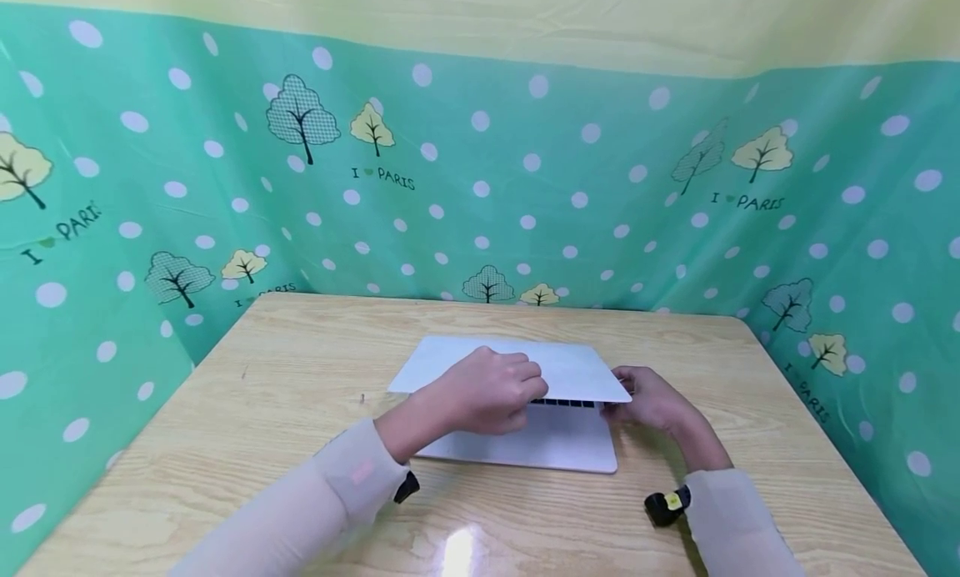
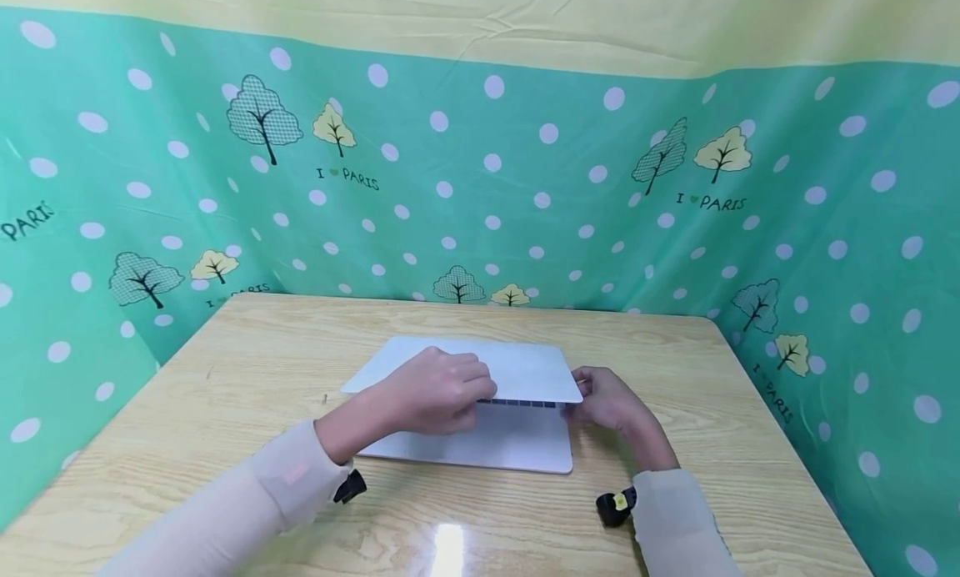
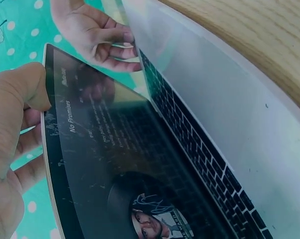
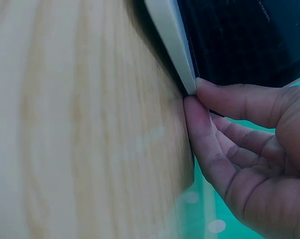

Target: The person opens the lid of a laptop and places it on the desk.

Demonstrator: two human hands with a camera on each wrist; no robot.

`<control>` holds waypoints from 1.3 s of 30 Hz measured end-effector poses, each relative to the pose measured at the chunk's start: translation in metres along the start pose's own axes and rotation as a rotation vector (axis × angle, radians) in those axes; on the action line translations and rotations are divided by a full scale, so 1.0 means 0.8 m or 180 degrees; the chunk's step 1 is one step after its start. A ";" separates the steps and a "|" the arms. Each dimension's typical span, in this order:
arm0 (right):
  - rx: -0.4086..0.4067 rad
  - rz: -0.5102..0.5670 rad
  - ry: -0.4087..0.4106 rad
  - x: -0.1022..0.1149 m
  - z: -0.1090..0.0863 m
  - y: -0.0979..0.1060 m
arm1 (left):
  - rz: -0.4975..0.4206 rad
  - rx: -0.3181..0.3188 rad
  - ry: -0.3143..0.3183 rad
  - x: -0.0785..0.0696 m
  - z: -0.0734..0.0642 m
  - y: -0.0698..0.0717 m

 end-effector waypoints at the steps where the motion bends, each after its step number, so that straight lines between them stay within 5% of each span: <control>1: -0.0012 -0.0012 -0.0015 0.000 0.000 0.000 | -0.0014 0.0010 0.0004 0.001 0.000 0.000; 13: -0.0056 -0.0109 -0.0025 0.002 0.000 0.000 | -0.0119 -0.0088 -0.0025 0.010 0.003 0.001; 29: -0.0062 0.0199 -0.0099 0.000 0.002 -0.003 | -0.0434 -0.0324 0.0069 0.029 0.010 0.008; 39: 0.0005 0.0434 -0.0268 0.000 0.005 -0.002 | -0.0519 -0.0248 0.0113 0.041 0.015 0.013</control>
Point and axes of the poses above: each hand's wrist, its own z-axis towards the middle knuckle, its own y-axis out of the back of the hand, x = y × z, the point moved 1 cm from there along z, towards the middle knuckle, and after that the axes turned 5 degrees about z, right-handed, at the moved point
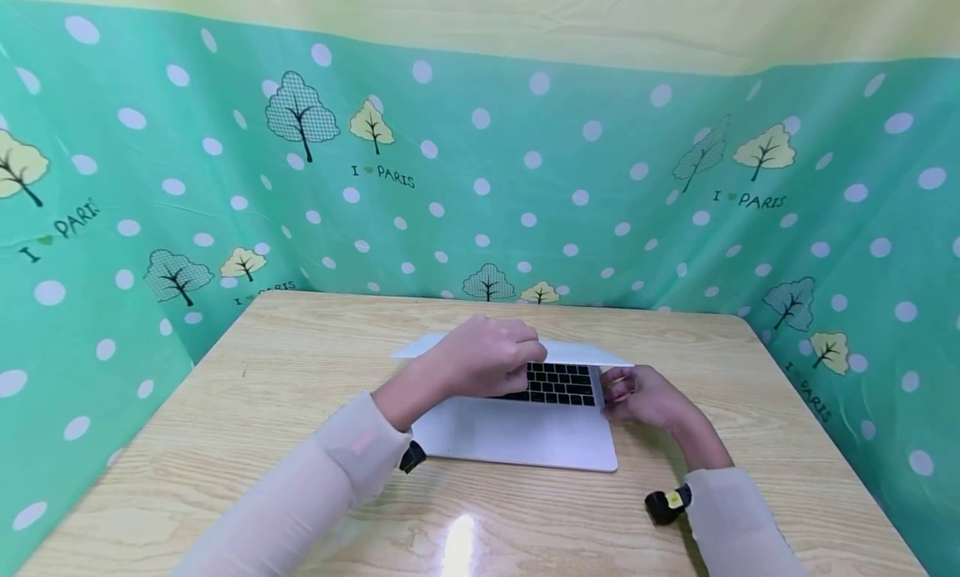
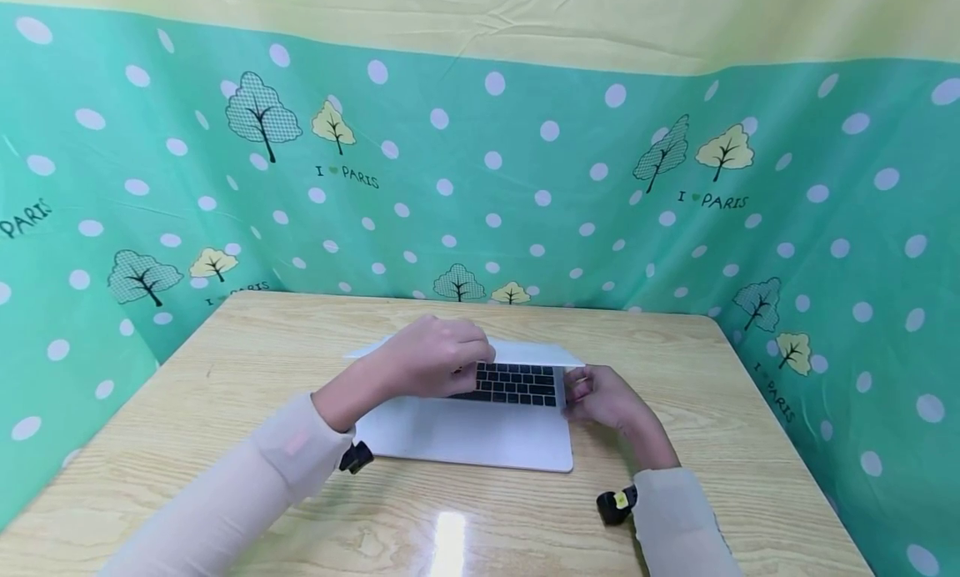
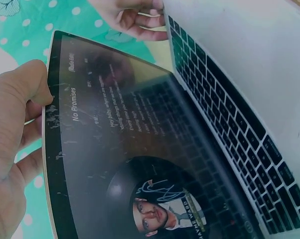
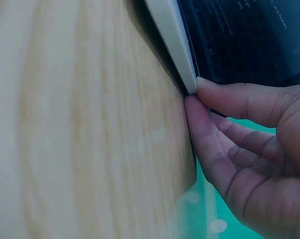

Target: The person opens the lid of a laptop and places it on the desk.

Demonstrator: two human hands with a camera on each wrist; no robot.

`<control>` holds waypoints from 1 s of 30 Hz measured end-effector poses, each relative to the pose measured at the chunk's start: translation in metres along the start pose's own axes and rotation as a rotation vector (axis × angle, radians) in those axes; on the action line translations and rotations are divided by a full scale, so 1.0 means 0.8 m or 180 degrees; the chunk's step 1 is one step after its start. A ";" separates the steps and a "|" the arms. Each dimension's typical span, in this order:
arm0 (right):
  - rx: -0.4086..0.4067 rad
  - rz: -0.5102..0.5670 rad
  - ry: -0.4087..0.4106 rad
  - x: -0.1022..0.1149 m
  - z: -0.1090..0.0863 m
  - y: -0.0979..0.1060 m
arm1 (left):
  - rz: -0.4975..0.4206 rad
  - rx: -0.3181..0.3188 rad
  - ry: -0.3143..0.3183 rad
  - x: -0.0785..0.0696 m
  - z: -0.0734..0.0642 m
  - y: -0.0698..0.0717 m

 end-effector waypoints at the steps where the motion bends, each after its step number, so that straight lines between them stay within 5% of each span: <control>1: -0.0005 0.0007 -0.0004 0.000 0.000 0.000 | 0.0016 0.0025 -0.0002 0.001 0.001 0.001; 30: -0.0069 -0.0277 0.0002 0.003 -0.003 0.000 | -0.0040 0.0362 0.0182 0.025 0.022 0.017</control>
Point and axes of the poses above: each hand's wrist, its own z-axis towards the middle knuckle, its own y-axis out of the back of the hand, x = y × z, the point moved 1 cm from there along z, towards the middle knuckle, and after that the axes turned 5 degrees about z, right-handed, at the moved point
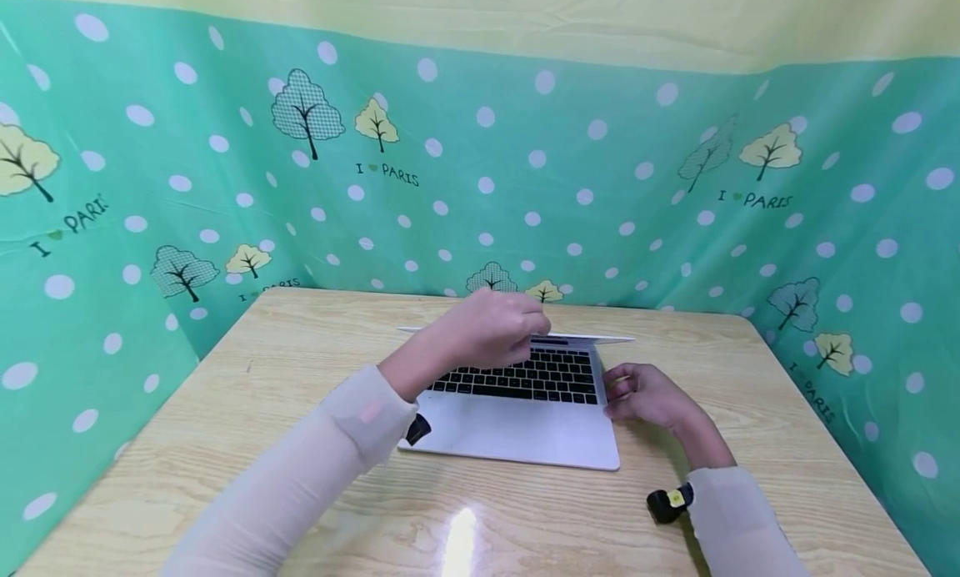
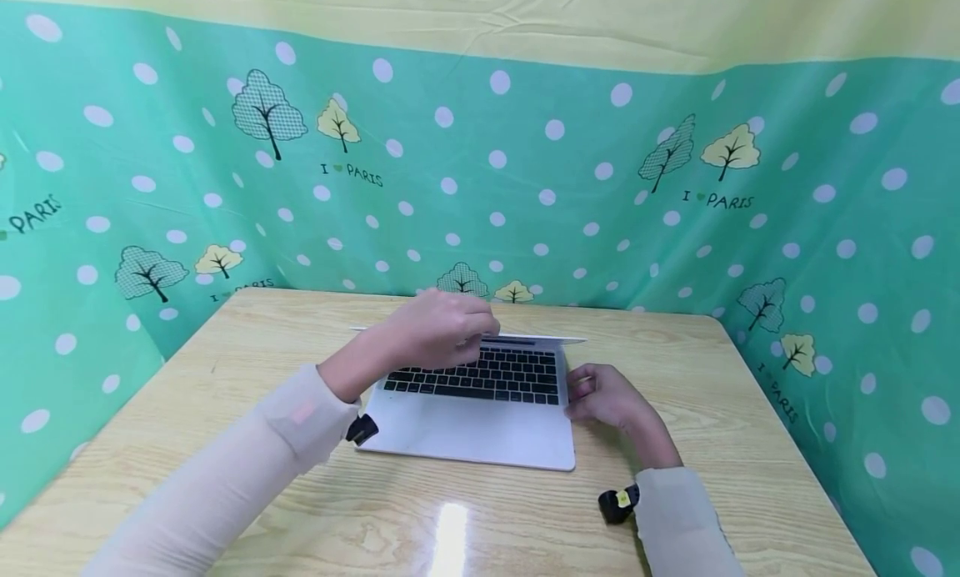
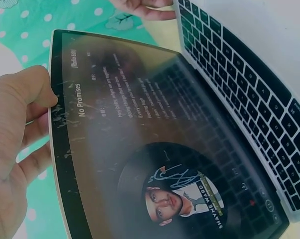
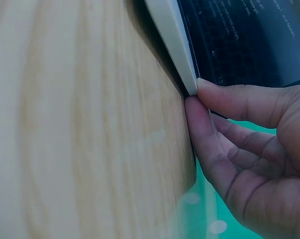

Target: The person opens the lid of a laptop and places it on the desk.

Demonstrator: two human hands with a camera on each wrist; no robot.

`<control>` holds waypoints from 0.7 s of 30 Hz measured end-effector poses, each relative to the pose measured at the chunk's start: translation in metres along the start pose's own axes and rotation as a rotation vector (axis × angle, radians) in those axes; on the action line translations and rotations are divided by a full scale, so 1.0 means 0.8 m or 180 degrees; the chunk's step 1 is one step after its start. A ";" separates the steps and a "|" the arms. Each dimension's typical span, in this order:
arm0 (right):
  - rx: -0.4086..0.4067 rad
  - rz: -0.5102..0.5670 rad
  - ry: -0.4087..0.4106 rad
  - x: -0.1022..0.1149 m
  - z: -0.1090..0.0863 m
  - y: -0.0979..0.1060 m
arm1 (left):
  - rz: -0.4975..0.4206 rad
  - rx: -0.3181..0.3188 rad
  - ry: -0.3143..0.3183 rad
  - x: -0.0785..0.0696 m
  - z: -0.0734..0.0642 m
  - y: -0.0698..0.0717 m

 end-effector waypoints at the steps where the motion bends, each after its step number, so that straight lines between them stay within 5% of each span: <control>1: 0.0003 0.0016 -0.0006 0.000 0.000 0.000 | 0.0007 -0.0004 0.0008 0.001 0.001 0.000; 11: 0.0032 0.0065 -0.0029 0.001 0.002 0.000 | -0.0063 0.0000 0.0084 0.012 0.007 0.003; 17: 0.0063 0.0058 0.0045 0.002 -0.001 0.001 | 0.0146 -0.0115 0.0010 0.018 0.011 -0.002; 21: 0.0052 0.0032 0.0037 0.002 -0.001 0.001 | 0.0255 -0.0012 0.0050 0.022 0.012 -0.005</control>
Point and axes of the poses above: each hand's wrist, its own z-axis towards the middle knuckle, its own y-axis out of the back of the hand, x = y × z, the point moved 1 cm from there along z, towards the middle knuckle, and after that the axes turned 5 degrees about z, right-handed, at the moved point
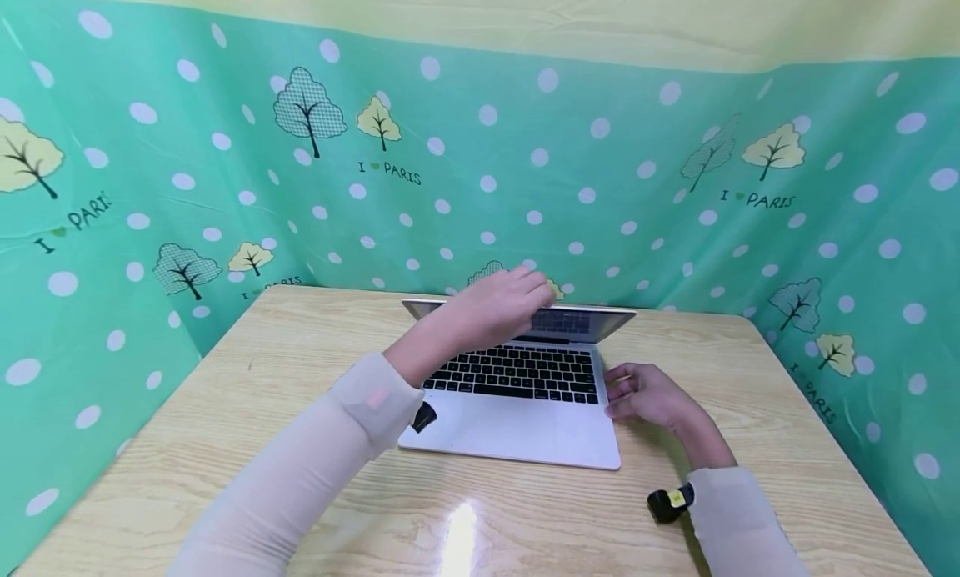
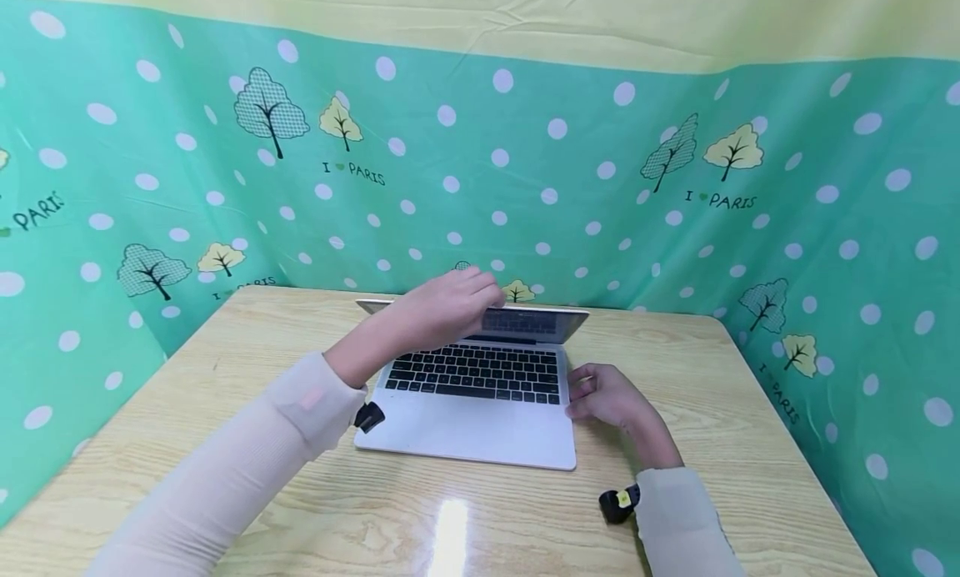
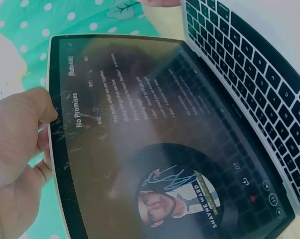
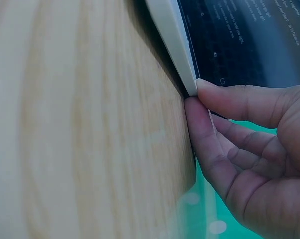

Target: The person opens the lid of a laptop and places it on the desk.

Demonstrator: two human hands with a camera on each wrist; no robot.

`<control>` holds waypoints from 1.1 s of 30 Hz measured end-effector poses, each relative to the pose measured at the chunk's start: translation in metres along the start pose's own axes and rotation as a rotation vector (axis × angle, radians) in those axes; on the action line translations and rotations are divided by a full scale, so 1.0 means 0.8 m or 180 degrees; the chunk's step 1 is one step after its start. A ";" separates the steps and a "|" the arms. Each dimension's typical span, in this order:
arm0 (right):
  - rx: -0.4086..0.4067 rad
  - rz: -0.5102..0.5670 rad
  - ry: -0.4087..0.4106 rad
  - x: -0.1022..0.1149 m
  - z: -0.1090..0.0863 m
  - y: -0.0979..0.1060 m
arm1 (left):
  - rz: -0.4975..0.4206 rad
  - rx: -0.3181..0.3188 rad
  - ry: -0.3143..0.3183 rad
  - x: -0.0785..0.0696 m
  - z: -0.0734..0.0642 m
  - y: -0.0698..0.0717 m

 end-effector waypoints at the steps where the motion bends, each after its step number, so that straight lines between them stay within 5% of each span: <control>1: -0.0002 -0.0017 -0.0002 0.000 0.000 0.000 | 0.0011 0.0039 0.0018 0.001 0.000 -0.001; 14: -0.0064 -0.0026 -0.0057 -0.002 0.002 -0.002 | 0.0090 0.0267 0.0255 0.009 0.007 -0.001; 33: -0.0128 -0.0059 -0.0124 -0.002 0.002 -0.002 | -0.0025 0.0203 0.0656 0.026 0.016 -0.010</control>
Point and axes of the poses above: each hand's wrist, its own z-axis towards the middle knuckle, its own y-axis out of the back of the hand, x = y × z, the point moved 1 cm from there along z, towards the middle knuckle, and after that the axes turned 5 degrees about z, right-handed, at the moved point
